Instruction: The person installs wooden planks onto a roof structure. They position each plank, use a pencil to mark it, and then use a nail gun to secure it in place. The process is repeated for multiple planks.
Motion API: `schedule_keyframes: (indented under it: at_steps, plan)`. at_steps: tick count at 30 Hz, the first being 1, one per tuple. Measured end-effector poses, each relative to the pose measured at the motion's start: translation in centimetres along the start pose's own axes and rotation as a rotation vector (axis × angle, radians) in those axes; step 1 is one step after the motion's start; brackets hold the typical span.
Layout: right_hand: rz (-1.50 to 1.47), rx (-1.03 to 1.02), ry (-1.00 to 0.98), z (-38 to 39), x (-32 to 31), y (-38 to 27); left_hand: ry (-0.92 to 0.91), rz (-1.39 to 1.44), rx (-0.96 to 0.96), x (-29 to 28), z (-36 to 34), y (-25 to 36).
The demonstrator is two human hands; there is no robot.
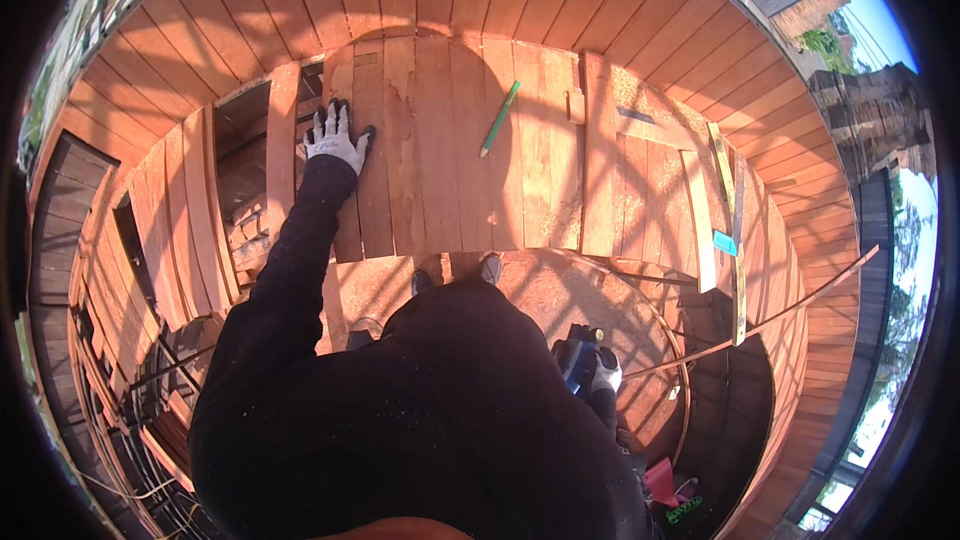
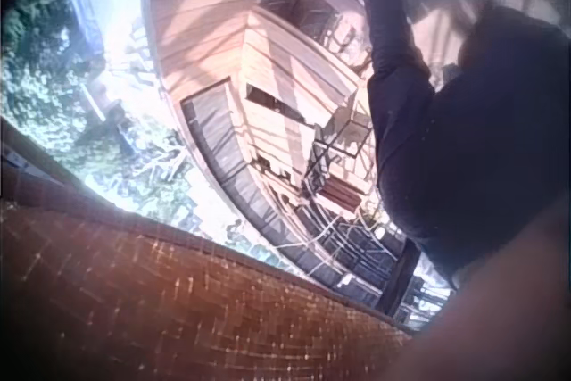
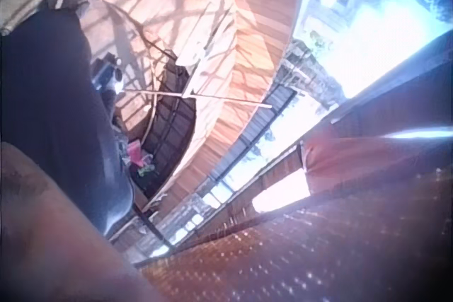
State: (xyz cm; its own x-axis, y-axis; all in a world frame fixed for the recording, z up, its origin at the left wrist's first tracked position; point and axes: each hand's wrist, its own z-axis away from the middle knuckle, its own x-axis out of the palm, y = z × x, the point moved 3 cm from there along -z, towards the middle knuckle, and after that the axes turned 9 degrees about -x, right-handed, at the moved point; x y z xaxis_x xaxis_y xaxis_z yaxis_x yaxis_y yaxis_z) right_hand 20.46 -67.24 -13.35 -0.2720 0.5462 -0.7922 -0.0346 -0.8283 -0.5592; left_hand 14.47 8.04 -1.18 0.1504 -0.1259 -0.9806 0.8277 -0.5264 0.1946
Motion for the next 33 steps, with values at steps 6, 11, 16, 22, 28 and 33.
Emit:
schedule_keyframes:
  at_steps: [6, 11, 16, 22, 28, 33]
  plan:
    - [-0.252, -0.009, 0.289, 3.8, -11.6, -14.5, 0.048, -0.128, 0.003, 2.3, -1.4, -2.0]
    - [-0.614, -0.092, 0.408, 3.1, -18.6, -27.8, 0.062, -0.157, -0.002, 2.5, -1.7, -1.9]
    - [-0.4, -0.466, 0.349, -7.1, -19.9, -31.9, 0.082, -0.107, -0.036, 0.8, -0.5, -0.2]
    - [-0.588, -0.496, 0.123, -20.5, -16.8, -36.2, 0.341, 0.072, -0.161, -0.9, 3.3, -0.3]
    - [-0.595, -0.491, -0.044, -26.0, -14.7, -37.5, 0.51, 0.29, -0.261, -5.0, 14.9, -4.3]
    - [-0.508, -0.528, -0.088, -27.9, -14.4, -36.8, 0.548, 0.372, -0.497, -6.6, 24.2, -9.6]
